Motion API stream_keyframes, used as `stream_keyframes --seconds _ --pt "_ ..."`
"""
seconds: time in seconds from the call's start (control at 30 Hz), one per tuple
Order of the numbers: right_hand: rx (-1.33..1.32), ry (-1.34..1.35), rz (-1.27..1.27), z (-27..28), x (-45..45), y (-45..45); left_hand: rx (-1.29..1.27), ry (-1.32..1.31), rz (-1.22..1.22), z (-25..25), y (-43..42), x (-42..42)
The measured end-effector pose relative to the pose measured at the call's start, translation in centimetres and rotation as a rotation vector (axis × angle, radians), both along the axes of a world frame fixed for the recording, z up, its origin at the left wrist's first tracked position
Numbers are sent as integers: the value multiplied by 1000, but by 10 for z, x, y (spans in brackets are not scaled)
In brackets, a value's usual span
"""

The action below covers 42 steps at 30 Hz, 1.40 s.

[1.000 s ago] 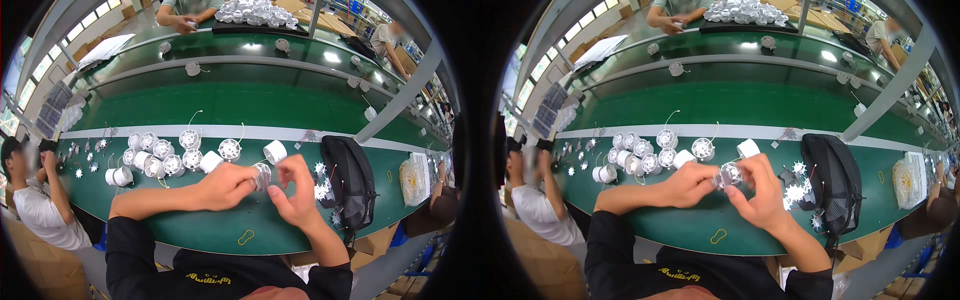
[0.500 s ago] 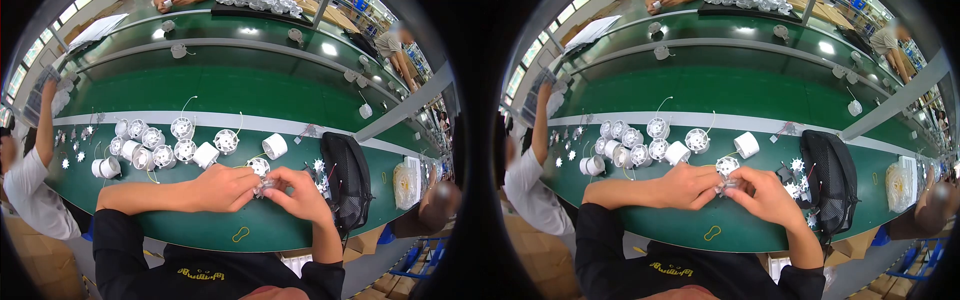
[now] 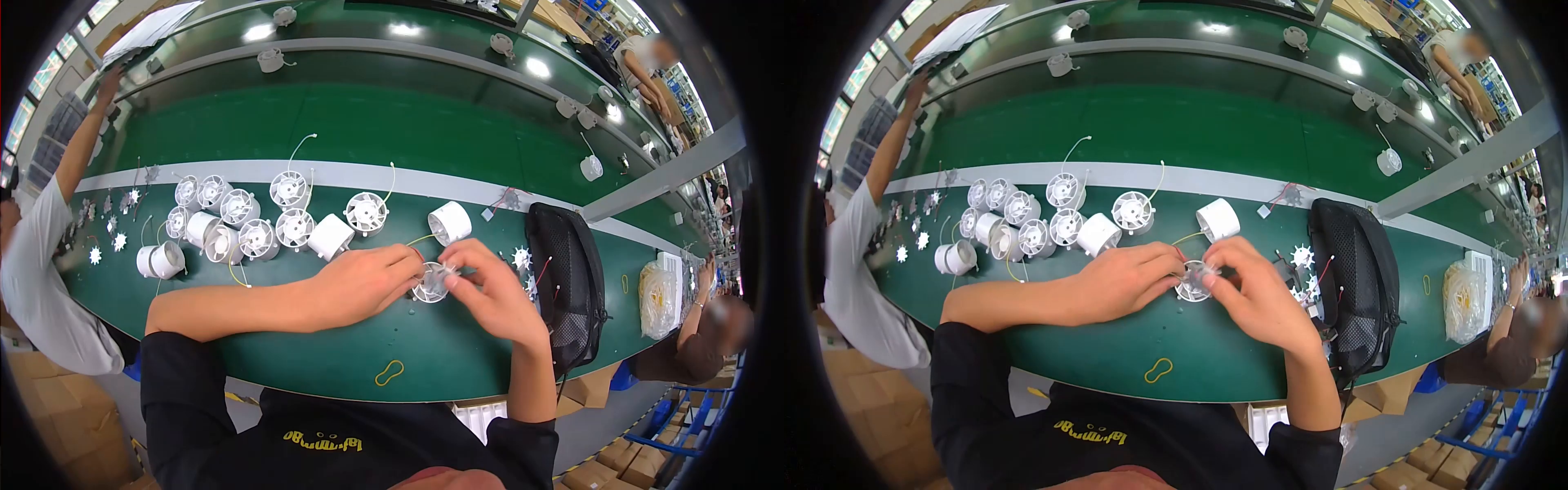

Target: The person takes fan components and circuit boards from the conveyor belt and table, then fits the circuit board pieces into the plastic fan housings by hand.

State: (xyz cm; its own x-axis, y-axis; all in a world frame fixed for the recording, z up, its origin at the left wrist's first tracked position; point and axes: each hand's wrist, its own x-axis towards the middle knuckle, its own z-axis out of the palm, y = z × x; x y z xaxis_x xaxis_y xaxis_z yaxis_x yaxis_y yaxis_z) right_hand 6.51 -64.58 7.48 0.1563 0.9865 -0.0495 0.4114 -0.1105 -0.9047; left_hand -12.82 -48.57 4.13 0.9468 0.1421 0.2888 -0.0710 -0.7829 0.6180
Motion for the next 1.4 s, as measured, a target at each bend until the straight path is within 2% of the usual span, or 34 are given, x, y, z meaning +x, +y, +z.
stream_keyframes --seconds 0.13,0.37,0.5,0.63,0.73,0.87,0.97,1.17,1.27,1.4 --pt "-120 -17 98 -2 5 -1 -54 -20 -16 -5 -4 -6" --pt "-161 -43 109 6 4 0 -198 40 22 -5 -3 -6" --pt "-159 -15 99 4 -1 1 -318 219 55 1 0 -6" --pt "-154 -12 99 2 0 1 -288 145 23 -6 2 -5" --pt "-155 -19 118 2 0 1 29 -86 106 -7 -10 -6" --pt "-176 -29 142 3 -2 1 64 1 118 -4 -10 -10" --pt "-201 -52 151 4 -4 2 -2 -29 136 -10 -12 -9" --pt "-168 -29 20 5 -14 3 -111 -35 145 -11 -10 -7" --pt "-184 -29 -9 5 -17 2 41 -31 88 -12 -6 -8" --pt "-194 -40 -5 7 -16 4 121 -127 57 -9 -1 -4"
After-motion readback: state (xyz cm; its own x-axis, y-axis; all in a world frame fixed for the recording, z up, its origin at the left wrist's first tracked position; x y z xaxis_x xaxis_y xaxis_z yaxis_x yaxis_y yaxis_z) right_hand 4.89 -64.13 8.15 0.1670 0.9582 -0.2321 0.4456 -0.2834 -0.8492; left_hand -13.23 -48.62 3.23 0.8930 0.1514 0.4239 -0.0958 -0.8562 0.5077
